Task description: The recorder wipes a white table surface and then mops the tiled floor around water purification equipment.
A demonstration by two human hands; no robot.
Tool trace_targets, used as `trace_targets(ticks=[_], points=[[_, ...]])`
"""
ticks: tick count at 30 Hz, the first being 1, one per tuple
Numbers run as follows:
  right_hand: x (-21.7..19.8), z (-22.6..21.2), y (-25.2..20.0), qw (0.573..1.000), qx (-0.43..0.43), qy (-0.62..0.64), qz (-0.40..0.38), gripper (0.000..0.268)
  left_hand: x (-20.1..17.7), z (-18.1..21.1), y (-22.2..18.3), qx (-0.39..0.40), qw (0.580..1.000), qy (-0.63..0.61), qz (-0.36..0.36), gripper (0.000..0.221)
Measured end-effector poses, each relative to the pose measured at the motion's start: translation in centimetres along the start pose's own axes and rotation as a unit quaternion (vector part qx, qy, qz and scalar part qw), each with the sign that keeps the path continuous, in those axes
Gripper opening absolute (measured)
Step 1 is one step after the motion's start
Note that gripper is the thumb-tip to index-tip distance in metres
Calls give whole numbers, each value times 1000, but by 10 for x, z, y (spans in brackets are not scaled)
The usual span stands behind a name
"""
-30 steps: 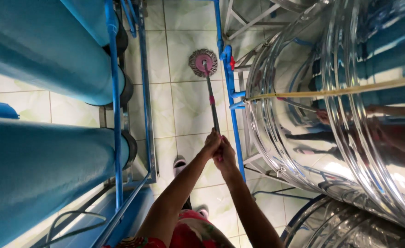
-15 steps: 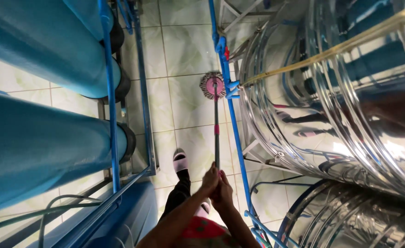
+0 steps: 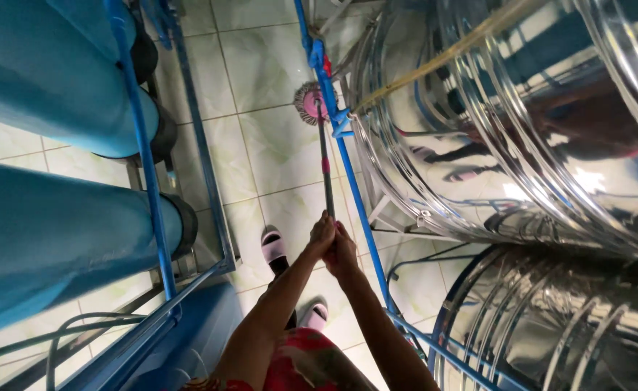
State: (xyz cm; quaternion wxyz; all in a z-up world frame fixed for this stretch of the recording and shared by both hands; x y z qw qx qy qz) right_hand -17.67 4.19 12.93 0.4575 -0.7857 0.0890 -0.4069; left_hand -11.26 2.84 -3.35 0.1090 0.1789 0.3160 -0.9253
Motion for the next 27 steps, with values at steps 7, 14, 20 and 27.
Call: trace_targets(ticks=[7, 14, 20, 27], points=[[-103, 20, -124, 998, 31, -31, -47, 42, 44, -25, -177, -98, 994, 41, -28, 61], [-158, 17, -120, 998, 54, -29, -35, 41, 65, -29, -199, -94, 994, 26, -52, 59], [-96, 5, -106, 997, 25, -54, -54, 27, 41, -2, -143, -65, 997, 19, -35, 46], [-206, 24, -133, 977, 33, -11, -210, 18, 95, -54, -206, -53, 997, 55, -31, 53]])
Point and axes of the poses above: each hand's wrist, its own y-axis towards the middle knuckle, its own x-axis out of the palm, z = x × y, the point moved 6 cm from there along y, towards the middle knuckle, and after that the axes turned 10 degrees about y, right-handed, at the moved point
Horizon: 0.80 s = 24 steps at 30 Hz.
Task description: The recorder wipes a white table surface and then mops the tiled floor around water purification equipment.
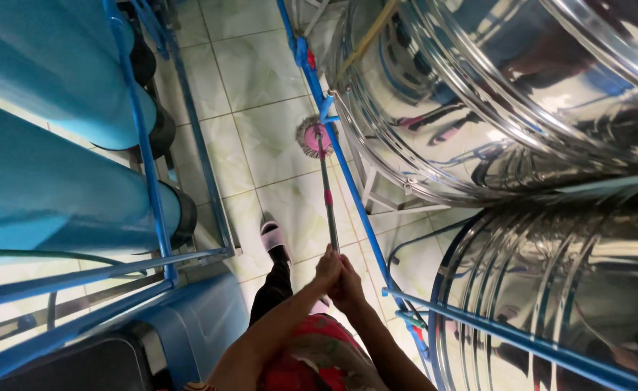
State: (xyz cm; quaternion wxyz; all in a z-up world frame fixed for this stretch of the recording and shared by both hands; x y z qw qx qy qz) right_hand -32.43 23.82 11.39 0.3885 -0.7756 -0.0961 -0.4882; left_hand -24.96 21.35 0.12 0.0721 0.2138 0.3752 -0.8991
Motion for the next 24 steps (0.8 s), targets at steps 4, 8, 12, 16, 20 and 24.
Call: trace_targets(ticks=[4, 8, 12, 16, 20, 24], points=[[36, -6, -103, 979, 41, -49, 196, 34, 33, -10, -102, -15, 997, -54, -58, 60], [7, -7, -133, 962, 36, -58, 265, 50, 42, -7, -139, -27, 994, -90, -53, 62], [36, -4, -102, 965, 30, -59, 253, 47, 18, -1, -116, -50, 994, -77, -67, 62], [18, 2, -33, 985, -3, -36, 166, 37, 8, -9, -37, 43, 999, -1, -13, 57], [24, 4, 14, 985, -18, -67, 157, 24, -31, 7, -1, 42, 996, -82, -18, 50], [42, 12, 2, 986, -25, -52, 155, 21, -39, 11, -6, 83, 996, -9, -16, 46]])
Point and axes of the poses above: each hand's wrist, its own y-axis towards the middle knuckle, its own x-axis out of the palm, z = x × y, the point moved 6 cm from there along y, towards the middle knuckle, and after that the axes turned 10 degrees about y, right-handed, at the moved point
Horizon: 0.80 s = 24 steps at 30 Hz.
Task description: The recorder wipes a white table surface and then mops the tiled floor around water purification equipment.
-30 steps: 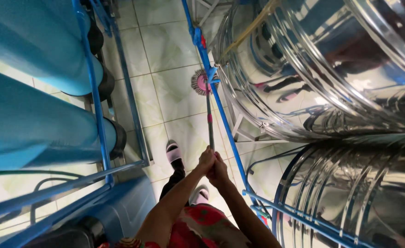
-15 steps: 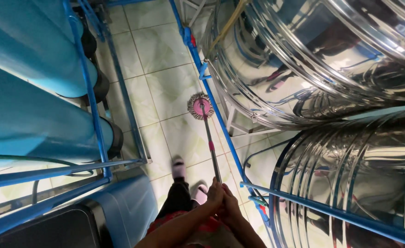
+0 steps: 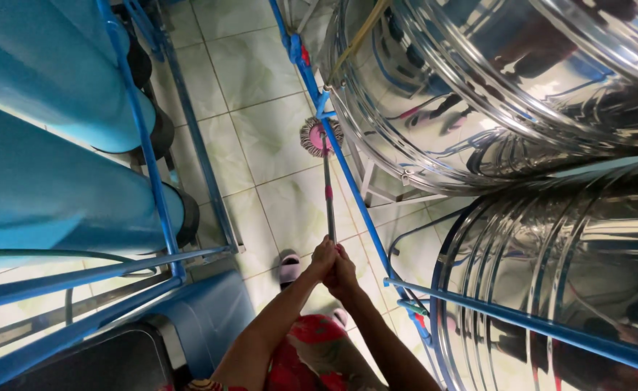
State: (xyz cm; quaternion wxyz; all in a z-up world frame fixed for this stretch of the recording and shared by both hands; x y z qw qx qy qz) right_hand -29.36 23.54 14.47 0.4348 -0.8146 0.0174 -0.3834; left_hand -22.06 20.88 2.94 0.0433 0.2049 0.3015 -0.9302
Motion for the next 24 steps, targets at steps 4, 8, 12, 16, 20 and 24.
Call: trace_targets(ticks=[4, 8, 12, 16, 20, 24], points=[[-4, 1, -38, 1000, 18, -5, 8, 19, 14, -8, -43, -88, 995, -39, -32, 45], [-19, -1, -89, 999, 36, 31, 13, 16, 57, -22, -74, 9, 999, -53, 9, 51], [-101, 10, -107, 998, 31, 8, -62, 15, 97, -29, -127, -64, 997, -44, -10, 53], [-183, 19, -160, 991, 25, 31, -131, 11, 158, -40, -200, -48, 997, -52, 11, 54], [-214, 11, -248, 998, 63, 7, 4, 21, 219, -54, -272, -126, 990, -55, -21, 54], [-226, 9, -293, 996, 81, 11, 30, 25, 252, -82, -288, -126, 990, -62, -5, 56]])
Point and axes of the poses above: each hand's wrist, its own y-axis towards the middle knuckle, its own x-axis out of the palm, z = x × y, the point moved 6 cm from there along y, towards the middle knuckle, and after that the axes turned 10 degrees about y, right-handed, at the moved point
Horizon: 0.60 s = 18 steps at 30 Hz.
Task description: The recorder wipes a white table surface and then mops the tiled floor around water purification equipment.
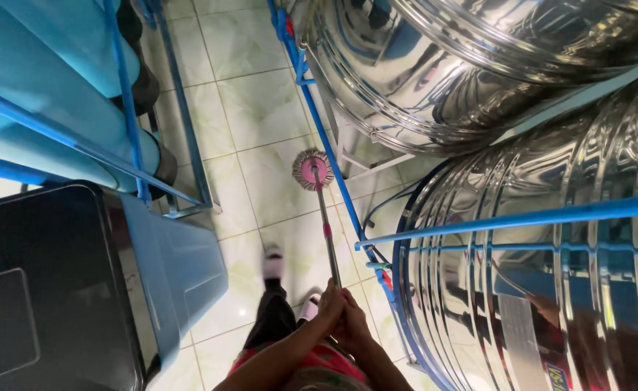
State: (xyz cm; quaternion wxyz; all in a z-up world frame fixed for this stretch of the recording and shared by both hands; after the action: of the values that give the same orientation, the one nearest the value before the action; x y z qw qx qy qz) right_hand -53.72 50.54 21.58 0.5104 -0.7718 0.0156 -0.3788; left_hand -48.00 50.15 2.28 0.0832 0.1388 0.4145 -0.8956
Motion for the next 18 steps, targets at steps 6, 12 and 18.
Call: trace_targets(ticks=[6, 12, 18], points=[[9, 15, 51, 999, -26, 43, -15, 27, -31, 19, 50, 6, 991, 129, -20, 48], [36, 8, 111, 999, 9, 25, 19, 32, -76, 45, 79, 7, 997, 81, -6, 49], [57, 11, 127, 999, -5, -5, 39, 34, -107, 61, 76, 67, 996, 66, 0, 43]])
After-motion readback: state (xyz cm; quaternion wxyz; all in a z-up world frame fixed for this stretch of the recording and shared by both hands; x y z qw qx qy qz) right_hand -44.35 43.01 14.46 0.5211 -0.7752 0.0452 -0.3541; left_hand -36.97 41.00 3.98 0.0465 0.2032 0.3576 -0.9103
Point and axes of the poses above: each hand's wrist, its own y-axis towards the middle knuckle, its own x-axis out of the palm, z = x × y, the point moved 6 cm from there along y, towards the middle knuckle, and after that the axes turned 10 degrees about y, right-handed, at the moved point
